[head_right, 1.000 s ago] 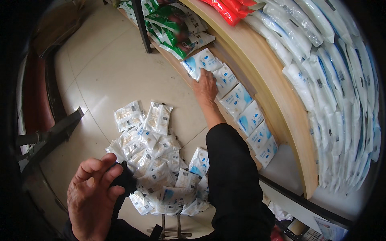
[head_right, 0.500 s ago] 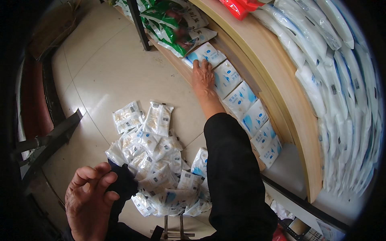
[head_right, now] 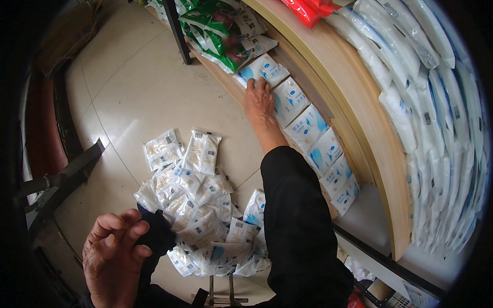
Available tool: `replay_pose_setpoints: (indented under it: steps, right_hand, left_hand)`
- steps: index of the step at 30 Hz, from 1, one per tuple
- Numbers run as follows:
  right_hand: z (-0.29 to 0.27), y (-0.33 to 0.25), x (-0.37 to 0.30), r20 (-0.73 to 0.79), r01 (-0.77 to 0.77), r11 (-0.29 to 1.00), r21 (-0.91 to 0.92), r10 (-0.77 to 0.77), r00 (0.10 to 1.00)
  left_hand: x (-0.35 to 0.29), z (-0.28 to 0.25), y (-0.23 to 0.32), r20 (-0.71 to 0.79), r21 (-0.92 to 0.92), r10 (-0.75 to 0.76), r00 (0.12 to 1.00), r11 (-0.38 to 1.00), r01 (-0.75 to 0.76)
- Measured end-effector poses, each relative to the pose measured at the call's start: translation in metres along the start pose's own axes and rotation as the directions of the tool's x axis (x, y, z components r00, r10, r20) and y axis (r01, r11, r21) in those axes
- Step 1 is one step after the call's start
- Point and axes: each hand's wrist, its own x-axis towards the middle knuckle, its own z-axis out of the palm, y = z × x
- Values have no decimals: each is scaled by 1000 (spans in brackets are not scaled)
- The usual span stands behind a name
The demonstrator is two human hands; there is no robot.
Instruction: The person sits on a low stool and repeatedly picks up small white packages from a pile on the floor. They inspect each package by turning it over in their hands and then place it on a nearby wooden shelf, arranging them in neat rows.
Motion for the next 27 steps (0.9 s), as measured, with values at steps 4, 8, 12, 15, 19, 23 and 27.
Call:
replay_pose_setpoints:
  steps: [4,8,12,15,19,23,27]
  right_hand:
    - [-15,-6,-13,-38,-18,990,139,23,999]
    - [-13,8,-38,-93,-25,999,37,29,995]
    - [-2,26,-44,-163,1,999,-37,-7,987]
    - [1,22,-40,-132,-17,999,-37,12,991]
    - [2,27,-34,-118,-31,999,-20,28,993]
    - [-10,13,-32,-80,-56,997,57,61,995]
    - [-13,9,-16,-219,136,984,118,-108,970]
  left_hand:
    - [-2,-1,0,-21,-13,5,1000,1000,-6]
    - [-4,-3,0,-11,-22,8,1000,1000,-8]
    - [-4,-3,-1,6,-9,4,1000,1000,-4]
    - [-5,-3,-3,8,-6,15,1000,1000,-15]
    - [-5,-2,-4,-32,-11,13,999,1000,-13]
    - [-4,1,-9,-183,-25,34,982,999,-39]
    - [-4,1,-11,-176,-16,31,984,999,-34]
